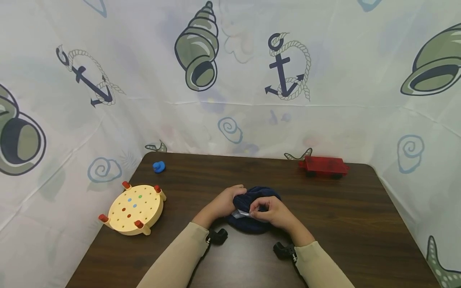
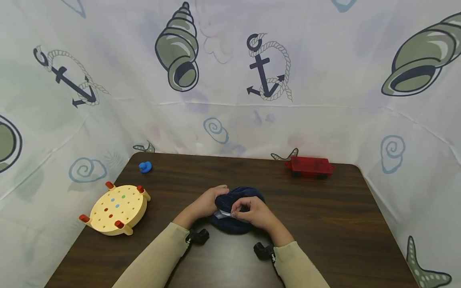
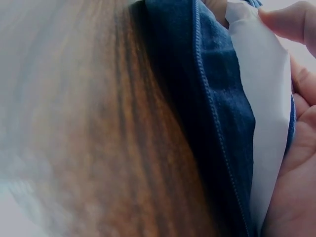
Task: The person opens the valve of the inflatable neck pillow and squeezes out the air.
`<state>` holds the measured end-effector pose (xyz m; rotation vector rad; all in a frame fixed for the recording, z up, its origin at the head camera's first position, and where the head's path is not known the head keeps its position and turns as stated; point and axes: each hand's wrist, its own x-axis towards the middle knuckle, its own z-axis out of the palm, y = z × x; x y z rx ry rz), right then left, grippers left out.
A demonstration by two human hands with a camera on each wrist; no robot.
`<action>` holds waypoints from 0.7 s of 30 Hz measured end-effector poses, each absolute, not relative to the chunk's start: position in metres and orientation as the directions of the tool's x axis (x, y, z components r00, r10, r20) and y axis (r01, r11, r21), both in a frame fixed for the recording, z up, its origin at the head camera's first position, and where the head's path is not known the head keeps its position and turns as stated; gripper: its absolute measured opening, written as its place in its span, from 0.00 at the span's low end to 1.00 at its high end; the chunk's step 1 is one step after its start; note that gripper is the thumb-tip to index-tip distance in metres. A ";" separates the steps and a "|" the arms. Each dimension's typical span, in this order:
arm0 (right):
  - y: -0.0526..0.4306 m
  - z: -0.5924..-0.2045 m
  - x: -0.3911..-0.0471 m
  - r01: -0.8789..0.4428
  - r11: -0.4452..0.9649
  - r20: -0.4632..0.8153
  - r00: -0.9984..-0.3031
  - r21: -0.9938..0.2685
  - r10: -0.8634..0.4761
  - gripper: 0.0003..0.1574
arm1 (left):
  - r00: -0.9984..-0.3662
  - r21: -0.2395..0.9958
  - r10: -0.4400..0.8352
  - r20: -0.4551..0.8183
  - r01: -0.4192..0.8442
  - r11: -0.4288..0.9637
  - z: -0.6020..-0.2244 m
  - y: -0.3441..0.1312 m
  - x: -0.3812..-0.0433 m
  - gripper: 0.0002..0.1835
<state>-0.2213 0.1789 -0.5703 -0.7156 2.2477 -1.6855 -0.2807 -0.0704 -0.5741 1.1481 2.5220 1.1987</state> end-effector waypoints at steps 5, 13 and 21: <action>0.180 -0.572 -0.222 -0.234 0.199 0.098 -0.845 -0.952 -0.525 0.03 | -0.717 0.723 0.677 0.166 0.556 0.411 -0.574 -0.072 -0.281 0.06; 0.179 -0.571 -0.224 -0.242 0.183 0.113 -0.842 -0.953 -0.528 0.03 | -0.731 0.739 0.668 0.139 0.525 0.421 -0.573 -0.070 -0.283 0.05; 0.179 -0.572 -0.225 -0.251 0.197 0.121 -0.853 -0.948 -0.507 0.03 | -0.742 0.716 0.647 0.175 0.547 0.434 -0.576 -0.070 -0.283 0.10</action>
